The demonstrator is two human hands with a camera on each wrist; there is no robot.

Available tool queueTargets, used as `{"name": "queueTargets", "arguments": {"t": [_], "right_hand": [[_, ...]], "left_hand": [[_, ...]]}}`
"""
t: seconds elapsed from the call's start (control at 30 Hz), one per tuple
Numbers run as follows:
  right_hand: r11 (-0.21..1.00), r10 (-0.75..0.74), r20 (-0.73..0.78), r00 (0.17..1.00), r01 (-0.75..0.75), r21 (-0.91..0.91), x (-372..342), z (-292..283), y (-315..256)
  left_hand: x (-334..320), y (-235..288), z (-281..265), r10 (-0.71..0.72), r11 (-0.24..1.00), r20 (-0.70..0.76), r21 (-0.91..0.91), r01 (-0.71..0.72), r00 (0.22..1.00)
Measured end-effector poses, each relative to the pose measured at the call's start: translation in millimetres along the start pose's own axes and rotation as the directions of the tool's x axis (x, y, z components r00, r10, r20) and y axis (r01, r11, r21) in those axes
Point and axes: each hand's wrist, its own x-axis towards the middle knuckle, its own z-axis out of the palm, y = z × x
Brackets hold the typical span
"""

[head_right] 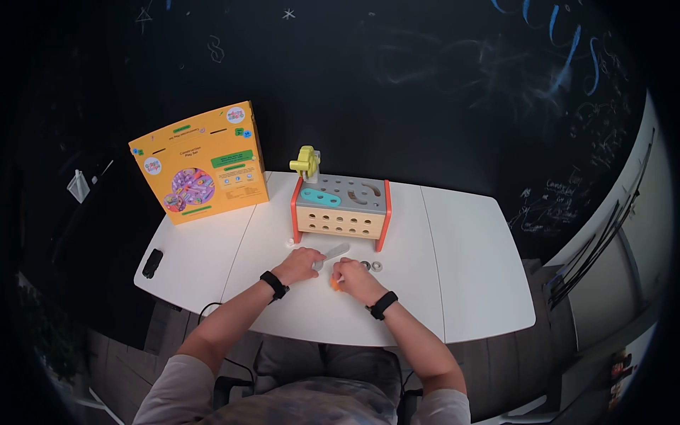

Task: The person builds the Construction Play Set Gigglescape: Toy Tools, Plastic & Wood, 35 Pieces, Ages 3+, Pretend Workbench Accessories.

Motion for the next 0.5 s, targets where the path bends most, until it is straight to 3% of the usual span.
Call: {"name": "queueTargets", "arguments": {"t": [0.07, 0.17, 0.27, 0.3, 0.33, 0.4, 0.5], "right_hand": [[0.981, 0.175, -0.066, 0.982, -0.169, 0.1, 0.0, -18.1, -6.4], [0.937, 0.292, -0.11, 0.95, -0.262, 0.23, -2.9, -37.5, 8.2], [0.889, 0.402, -0.205, 0.892, -0.328, 0.319, -11.1, -59.4, 15.7], [0.9, 0.364, -0.236, 0.901, -0.276, 0.336, -17.7, -55.9, 38.6], [0.899, 0.367, -0.233, 0.901, -0.279, 0.337, -20.2, -62.6, 32.8], [0.753, 0.512, -0.181, 0.84, -0.338, 0.565, -23.5, -84.5, 13.2], [0.75, 0.501, -0.149, 0.853, -0.341, 0.567, -28.3, -90.0, 20.4]], "left_hand": [[0.0, -5.1, 3.7, 0.037, 0.999, -0.044, -0.01, -0.038, 0.998], [-0.7, -8.8, 2.9, 0.061, 0.998, -0.07, -0.029, -0.063, 0.996], [0.3, -10.3, 5.2, 0.062, 0.997, -0.057, -0.036, -0.064, 0.996], [0.8, -11.4, 8.3, 0.074, 0.997, -0.062, -0.032, -0.076, 0.995], [0.8, -10.0, 9.4, 0.072, 0.997, -0.06, -0.036, -0.075, 0.996], [0.8, -4.1, 7.4, 0.065, 0.998, -0.036, 0.0, -0.065, 0.997], [-1.7, -1.0, 9.5, 0.074, 0.997, -0.061, 0.003, -0.074, 0.995]]}}
